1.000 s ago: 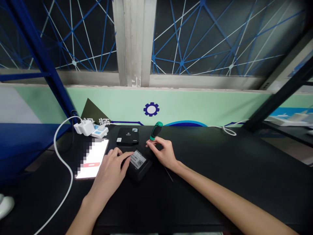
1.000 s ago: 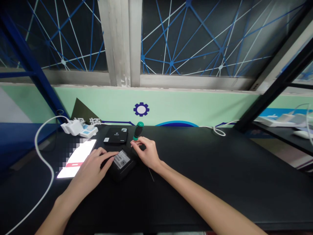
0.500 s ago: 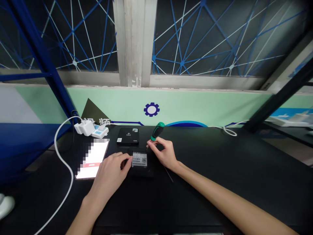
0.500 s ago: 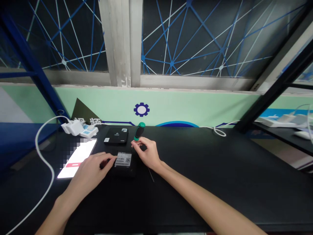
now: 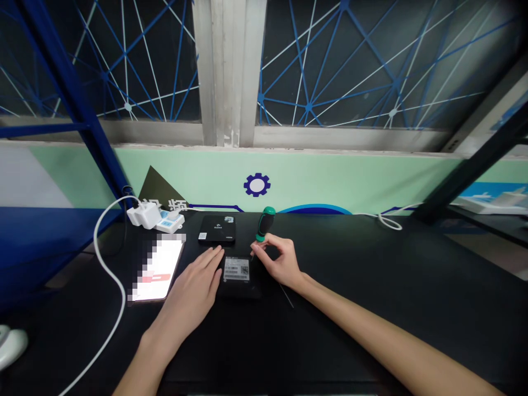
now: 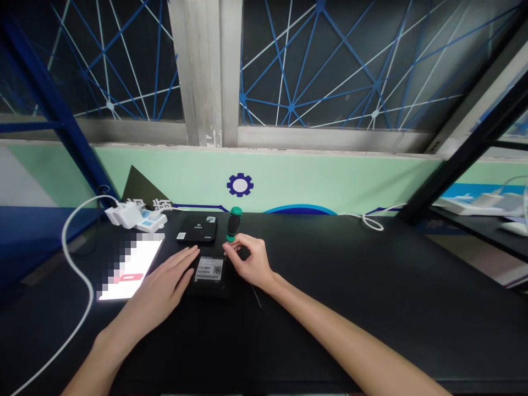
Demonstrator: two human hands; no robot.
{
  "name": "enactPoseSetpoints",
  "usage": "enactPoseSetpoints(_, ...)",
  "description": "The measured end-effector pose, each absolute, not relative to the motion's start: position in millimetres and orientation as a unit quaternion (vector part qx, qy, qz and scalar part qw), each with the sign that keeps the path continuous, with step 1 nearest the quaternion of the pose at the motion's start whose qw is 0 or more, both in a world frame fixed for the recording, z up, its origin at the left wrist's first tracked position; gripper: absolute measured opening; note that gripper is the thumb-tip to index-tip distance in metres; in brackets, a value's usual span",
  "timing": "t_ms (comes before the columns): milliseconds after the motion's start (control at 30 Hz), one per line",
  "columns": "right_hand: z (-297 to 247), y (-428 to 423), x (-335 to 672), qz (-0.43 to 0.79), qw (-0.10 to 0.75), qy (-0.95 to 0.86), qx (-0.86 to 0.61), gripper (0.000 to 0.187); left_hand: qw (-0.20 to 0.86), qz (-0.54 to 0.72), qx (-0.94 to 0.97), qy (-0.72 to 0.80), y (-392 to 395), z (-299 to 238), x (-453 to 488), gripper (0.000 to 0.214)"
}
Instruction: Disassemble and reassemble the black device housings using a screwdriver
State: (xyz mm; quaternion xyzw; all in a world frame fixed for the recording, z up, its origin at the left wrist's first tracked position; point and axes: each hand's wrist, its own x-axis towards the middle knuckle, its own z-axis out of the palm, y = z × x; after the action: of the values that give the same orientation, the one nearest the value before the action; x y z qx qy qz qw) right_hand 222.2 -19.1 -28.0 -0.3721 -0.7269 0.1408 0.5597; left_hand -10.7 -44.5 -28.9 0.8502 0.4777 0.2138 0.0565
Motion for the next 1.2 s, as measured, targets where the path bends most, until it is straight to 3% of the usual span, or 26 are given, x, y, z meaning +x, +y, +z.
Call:
enactPoseSetpoints(600,-28.1,-14.3,228.1,0.16,0.498,-0.762,-0.382,0.027,0.079,0.201,0.85,0.481,-46.1,-27.8,-13.1,0.048)
enactPoseSetpoints(1200,-27.5,-15.8,225.4,0.137,0.499,-0.745,-0.422,0.04,0.088,0.19,0.849,0.486,-46.7,-26.5,-12.9,0.048)
